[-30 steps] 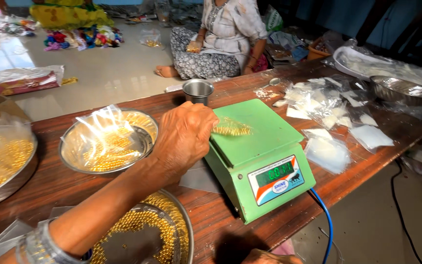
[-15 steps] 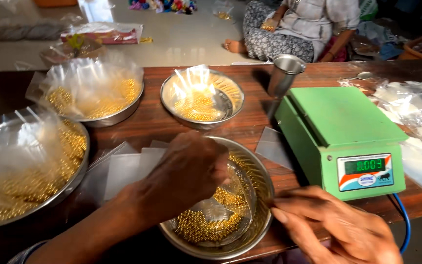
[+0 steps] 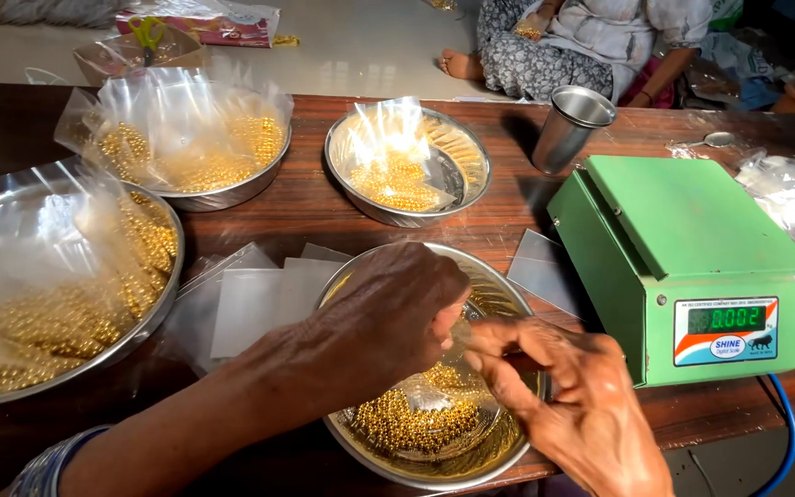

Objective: The person scoops gold decorative beads from a large metal bowl into small clear plastic pouches, places a filled pouch on a digital scale to check the weight, and seals the pouch by hand. Filled pouches are set aside with other completed bags on the work table.

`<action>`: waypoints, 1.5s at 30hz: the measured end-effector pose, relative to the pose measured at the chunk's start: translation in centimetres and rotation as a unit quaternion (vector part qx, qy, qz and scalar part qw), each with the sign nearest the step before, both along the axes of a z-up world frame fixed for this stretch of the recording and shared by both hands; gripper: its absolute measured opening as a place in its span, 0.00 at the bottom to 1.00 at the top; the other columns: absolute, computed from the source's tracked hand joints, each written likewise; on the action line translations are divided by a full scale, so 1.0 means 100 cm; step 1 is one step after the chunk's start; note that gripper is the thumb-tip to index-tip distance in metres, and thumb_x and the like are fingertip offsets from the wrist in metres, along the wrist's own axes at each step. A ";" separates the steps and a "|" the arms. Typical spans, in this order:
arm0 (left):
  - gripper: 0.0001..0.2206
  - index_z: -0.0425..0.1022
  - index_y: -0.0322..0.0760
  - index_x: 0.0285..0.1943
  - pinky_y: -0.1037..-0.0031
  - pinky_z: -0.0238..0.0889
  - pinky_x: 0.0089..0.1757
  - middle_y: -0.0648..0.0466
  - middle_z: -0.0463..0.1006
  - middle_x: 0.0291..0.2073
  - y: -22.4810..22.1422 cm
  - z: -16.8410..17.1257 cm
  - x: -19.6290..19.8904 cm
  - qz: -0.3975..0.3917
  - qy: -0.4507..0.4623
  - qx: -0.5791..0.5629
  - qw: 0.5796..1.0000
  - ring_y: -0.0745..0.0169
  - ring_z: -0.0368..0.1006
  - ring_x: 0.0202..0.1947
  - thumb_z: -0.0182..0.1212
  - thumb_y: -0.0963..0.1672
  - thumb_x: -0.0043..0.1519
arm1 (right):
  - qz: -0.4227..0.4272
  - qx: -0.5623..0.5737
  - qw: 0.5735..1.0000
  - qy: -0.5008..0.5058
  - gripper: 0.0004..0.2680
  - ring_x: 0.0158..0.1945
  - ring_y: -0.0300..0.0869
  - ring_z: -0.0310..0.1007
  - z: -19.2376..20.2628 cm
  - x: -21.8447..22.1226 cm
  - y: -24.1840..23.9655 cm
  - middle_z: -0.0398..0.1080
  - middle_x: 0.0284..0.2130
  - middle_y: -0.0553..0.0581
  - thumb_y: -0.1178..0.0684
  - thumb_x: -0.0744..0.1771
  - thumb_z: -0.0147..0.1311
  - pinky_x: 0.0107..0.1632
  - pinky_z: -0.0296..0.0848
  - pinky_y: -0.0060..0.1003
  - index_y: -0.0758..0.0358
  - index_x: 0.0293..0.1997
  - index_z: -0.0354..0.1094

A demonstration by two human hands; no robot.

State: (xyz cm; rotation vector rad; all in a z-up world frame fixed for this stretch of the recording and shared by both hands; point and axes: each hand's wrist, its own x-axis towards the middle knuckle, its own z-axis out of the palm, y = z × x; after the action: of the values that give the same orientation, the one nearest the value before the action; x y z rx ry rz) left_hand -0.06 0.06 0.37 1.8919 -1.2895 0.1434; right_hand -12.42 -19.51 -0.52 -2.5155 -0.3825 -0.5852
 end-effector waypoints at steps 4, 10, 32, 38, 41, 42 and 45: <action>0.07 0.70 0.34 0.25 0.50 0.59 0.31 0.43 0.73 0.21 0.002 0.013 0.000 0.004 0.013 0.014 1.000 0.36 0.71 0.28 0.64 0.37 0.43 | 0.003 0.218 0.963 0.161 0.10 0.41 0.40 0.85 0.006 0.011 -0.007 0.81 0.39 0.58 0.58 0.65 0.57 0.46 0.83 0.32 0.71 0.48 0.79; 0.16 0.70 0.31 0.41 0.51 0.62 0.34 0.45 0.76 0.23 0.009 0.033 0.000 -0.036 -0.034 0.093 0.994 0.38 0.74 0.31 0.62 0.36 0.42 | 0.050 0.322 0.901 0.286 0.11 0.44 0.45 0.88 0.011 0.020 -0.022 0.82 0.39 0.63 0.60 0.68 0.51 0.49 0.82 0.38 0.72 0.54 0.75; 0.14 0.71 0.35 0.42 0.57 0.62 0.35 0.52 0.74 0.26 0.009 0.007 0.013 -0.102 -0.035 0.009 0.994 0.47 0.73 0.32 0.69 0.39 0.50 | 0.270 -0.063 0.961 0.010 0.05 0.40 0.52 0.76 0.030 0.021 0.003 0.77 0.43 0.57 0.55 0.63 0.61 0.40 0.74 0.40 0.63 0.37 0.77; 0.10 0.71 0.33 0.37 0.57 0.63 0.33 0.49 0.74 0.24 0.005 0.005 0.016 -0.099 0.009 0.041 0.994 0.47 0.72 0.29 0.64 0.38 0.49 | 0.235 -0.009 0.950 0.204 0.13 0.31 0.52 0.71 -0.012 0.039 -0.016 0.75 0.29 0.60 0.50 0.68 0.46 0.36 0.73 0.42 0.60 0.49 0.81; 0.05 0.71 0.33 0.32 0.57 0.62 0.31 0.46 0.74 0.23 0.003 0.002 0.023 -0.087 0.021 0.068 0.994 0.45 0.71 0.27 0.61 0.38 0.51 | 0.134 0.069 0.921 0.358 0.20 0.24 0.54 0.59 -0.021 0.037 -0.018 0.65 0.22 0.63 0.55 0.70 0.36 0.30 0.65 0.45 0.58 0.53 0.85; 0.04 0.70 0.32 0.31 0.56 0.61 0.30 0.45 0.74 0.23 0.004 0.001 0.026 -0.098 0.010 0.045 0.994 0.43 0.70 0.27 0.61 0.38 0.51 | 0.097 0.047 0.922 0.371 0.20 0.22 0.57 0.53 -0.019 0.035 -0.015 0.60 0.24 0.66 0.55 0.71 0.33 0.27 0.58 0.48 0.59 0.50 0.85; 0.06 0.71 0.33 0.33 0.58 0.63 0.34 0.45 0.75 0.24 0.007 0.001 0.031 -0.084 0.021 0.102 0.991 0.46 0.73 0.29 0.62 0.40 0.51 | 0.244 -0.079 0.966 -0.034 0.09 0.37 0.52 0.78 -0.003 0.036 0.006 0.77 0.37 0.64 0.60 0.61 0.52 0.36 0.75 0.39 0.67 0.42 0.75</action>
State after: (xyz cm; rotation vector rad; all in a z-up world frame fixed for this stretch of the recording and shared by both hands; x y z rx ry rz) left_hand 3.03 0.72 0.42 1.9342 -1.4748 -0.1197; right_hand -8.81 -18.87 -0.79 -2.4161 -1.0734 -0.4556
